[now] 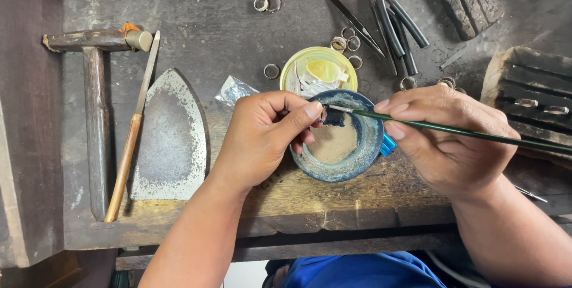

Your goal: Applying solder paste and placing small solder pieces onto metal rings in preparation for soldering.

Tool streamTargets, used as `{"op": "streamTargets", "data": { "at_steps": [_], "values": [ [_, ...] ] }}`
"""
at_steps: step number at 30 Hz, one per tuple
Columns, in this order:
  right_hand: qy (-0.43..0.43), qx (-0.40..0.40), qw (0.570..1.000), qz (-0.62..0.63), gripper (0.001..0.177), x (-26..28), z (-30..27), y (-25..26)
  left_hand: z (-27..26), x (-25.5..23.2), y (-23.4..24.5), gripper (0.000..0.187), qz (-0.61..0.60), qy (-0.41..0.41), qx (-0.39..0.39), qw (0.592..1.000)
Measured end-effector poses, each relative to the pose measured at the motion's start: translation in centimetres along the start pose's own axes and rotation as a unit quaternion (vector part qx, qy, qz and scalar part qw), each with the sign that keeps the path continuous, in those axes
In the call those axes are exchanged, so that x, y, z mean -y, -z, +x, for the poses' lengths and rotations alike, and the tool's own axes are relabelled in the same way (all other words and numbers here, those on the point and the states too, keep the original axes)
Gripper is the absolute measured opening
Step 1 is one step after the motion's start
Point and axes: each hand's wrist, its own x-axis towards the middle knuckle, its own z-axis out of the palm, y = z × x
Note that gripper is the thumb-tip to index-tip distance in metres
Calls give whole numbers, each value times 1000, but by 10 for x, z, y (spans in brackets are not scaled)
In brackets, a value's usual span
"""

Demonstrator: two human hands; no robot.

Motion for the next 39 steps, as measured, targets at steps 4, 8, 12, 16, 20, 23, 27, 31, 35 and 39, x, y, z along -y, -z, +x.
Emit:
{"op": "streamTargets", "data": {
  "at_steps": [4, 8, 12, 16, 20, 23, 27, 31, 35, 39],
  "values": [
    [6, 6, 1000, 4, 8, 1, 1, 0, 0, 0, 0, 20, 1, -2, 5, 1000],
    [2, 8, 1000, 6, 8, 1, 2, 0, 0, 0, 0, 20, 1, -1, 5, 1000],
    [-2, 9, 1000, 5, 9, 0, 0, 0, 0, 1, 0, 19, 1, -1, 5, 1000],
    [-7, 3, 1000, 3, 7, 0, -1, 0, 0, 0, 0, 20, -4, -2, 8, 1000],
    [-10, 11, 1000, 0, 8, 0, -2, 1, 0, 1, 0, 19, -2, -2, 6, 1000],
    [8, 1, 1000, 4, 8, -1, -2, 1, 0, 0, 0, 19, -1, -2, 7, 1000],
    [11, -1, 1000, 5, 10, -2, -2, 0, 0, 1, 0, 19, -1, -4, 8, 1000],
    [4, 2, 1000, 13, 9, 0, -1, 2, 0, 1, 1, 19, -4, -7, 9, 1000],
    [-36, -6, 997, 71, 10, 1, 0, 5, -1, 0, 1, 17, -2, -5, 1, 1000],
    [-133, 81, 980, 123, 5, 1, 8, 18, -3, 1, 1, 13, 4, -10, -18, 1000]
  ]
}}
